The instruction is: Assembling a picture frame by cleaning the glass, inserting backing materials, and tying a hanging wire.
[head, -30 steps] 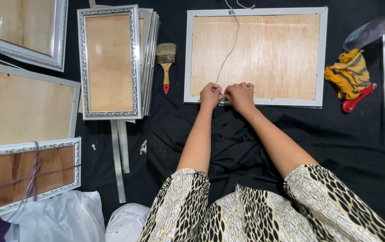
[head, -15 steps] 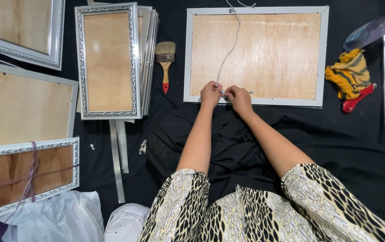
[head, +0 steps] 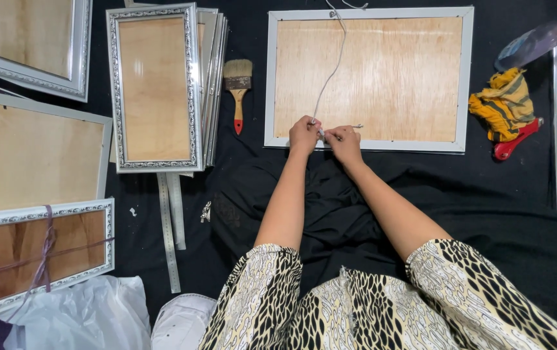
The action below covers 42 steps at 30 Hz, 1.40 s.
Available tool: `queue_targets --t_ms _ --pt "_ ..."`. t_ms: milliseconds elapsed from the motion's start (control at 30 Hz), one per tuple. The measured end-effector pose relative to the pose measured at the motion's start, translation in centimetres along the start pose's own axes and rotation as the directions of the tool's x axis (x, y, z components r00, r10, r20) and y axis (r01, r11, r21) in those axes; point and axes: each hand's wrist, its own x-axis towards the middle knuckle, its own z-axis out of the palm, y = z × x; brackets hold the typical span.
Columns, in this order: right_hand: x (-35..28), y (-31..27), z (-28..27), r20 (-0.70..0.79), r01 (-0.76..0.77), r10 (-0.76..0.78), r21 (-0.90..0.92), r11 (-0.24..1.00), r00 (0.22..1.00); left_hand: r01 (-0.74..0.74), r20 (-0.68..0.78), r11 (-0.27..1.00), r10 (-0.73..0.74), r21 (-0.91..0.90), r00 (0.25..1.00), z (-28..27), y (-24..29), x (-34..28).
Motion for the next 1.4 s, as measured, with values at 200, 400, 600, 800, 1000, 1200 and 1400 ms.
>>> queue_targets --t_ms 200,400,600,800,1000,1200,1400 --pt "0.8 0.9 0.3 0.096 -0.056 0.055 0.002 0.998 0.994 0.005 0.006 1.000 -0.005 0.011 1.000 0.0 0.1 -0.1" --pt "-0.6 -0.9 0.4 0.099 0.020 -0.006 -0.138 0.990 0.995 0.001 0.021 1.000 -0.001 0.006 1.000 -0.3 0.5 -0.6" --pt "0.8 2.4 1.7 0.102 -0.047 0.057 -0.103 0.994 0.993 0.001 0.028 0.999 -0.002 0.037 1.000 0.1 0.4 -0.5" --pt "1.5 2.4 2.7 0.047 0.014 -0.006 -0.171 0.985 0.999 0.011 0.035 0.997 -0.013 0.075 0.999 -0.6 2.1 -2.1" --pt "1.8 2.9 3.3 -0.008 -0.006 0.005 -0.242 0.970 1.000 0.017 0.032 0.996 -0.020 0.085 0.999 -1.1 2.9 -2.9" --pt "2.6 4.8 3.9 0.024 0.036 -0.031 -0.257 0.966 0.999 0.013 0.059 0.992 -0.021 0.126 0.998 -0.5 1.9 -2.2" --pt "1.9 4.1 3.1 -0.051 0.179 -0.189 -0.154 0.972 0.981 0.039 0.037 0.990 -0.045 0.137 0.998 -1.1 3.3 -2.9"
